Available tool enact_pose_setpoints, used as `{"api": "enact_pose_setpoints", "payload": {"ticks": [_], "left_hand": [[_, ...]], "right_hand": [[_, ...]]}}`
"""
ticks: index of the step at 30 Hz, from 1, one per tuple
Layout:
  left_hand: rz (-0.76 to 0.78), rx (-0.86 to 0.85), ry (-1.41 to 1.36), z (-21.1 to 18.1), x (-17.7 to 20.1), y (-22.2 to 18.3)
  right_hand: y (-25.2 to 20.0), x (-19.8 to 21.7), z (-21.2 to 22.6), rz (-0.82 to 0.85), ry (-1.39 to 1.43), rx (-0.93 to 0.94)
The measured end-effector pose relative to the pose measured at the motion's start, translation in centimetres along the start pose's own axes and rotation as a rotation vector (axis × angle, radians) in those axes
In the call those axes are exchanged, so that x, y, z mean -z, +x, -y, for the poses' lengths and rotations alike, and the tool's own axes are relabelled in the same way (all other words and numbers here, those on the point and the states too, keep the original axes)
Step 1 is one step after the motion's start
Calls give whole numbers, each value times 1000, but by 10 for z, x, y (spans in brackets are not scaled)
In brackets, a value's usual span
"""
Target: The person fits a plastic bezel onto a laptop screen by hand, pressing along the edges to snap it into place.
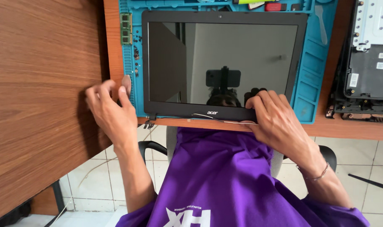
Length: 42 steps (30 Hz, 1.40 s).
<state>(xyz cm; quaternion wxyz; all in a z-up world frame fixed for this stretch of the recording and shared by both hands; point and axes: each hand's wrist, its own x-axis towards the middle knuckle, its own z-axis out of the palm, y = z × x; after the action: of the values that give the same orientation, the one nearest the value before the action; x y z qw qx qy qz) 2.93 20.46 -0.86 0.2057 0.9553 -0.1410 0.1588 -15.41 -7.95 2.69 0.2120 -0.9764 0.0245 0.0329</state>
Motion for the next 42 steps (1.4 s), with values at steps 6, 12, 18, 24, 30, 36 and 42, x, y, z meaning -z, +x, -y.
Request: {"api": "enact_pose_setpoints", "payload": {"ticks": [6, 12, 18, 24, 30, 36, 42], "left_hand": [[351, -519, -405, -58, 3, -19], [473, -787, -365, -103, -22, -47], [532, -788, -373, -111, -35, -47], [563, -819, -333, -116, -33, -40], [549, -827, -326, -116, -33, -43], [573, -833, -347, -112, -28, -38], [594, -816, -299, -106, -26, -32]], "right_hand": [[6, 1, 0, 15, -59, 55], [7, -1, 0, -30, -45, 70], [6, -2, 0, -62, -27, 78], [-4, -12, 7, -196, 34, 136], [4, -13, 5, -61, 6, 94], [11, -10, 1, -3, -49, 172], [14, -9, -2, 39, -56, 201]]}}
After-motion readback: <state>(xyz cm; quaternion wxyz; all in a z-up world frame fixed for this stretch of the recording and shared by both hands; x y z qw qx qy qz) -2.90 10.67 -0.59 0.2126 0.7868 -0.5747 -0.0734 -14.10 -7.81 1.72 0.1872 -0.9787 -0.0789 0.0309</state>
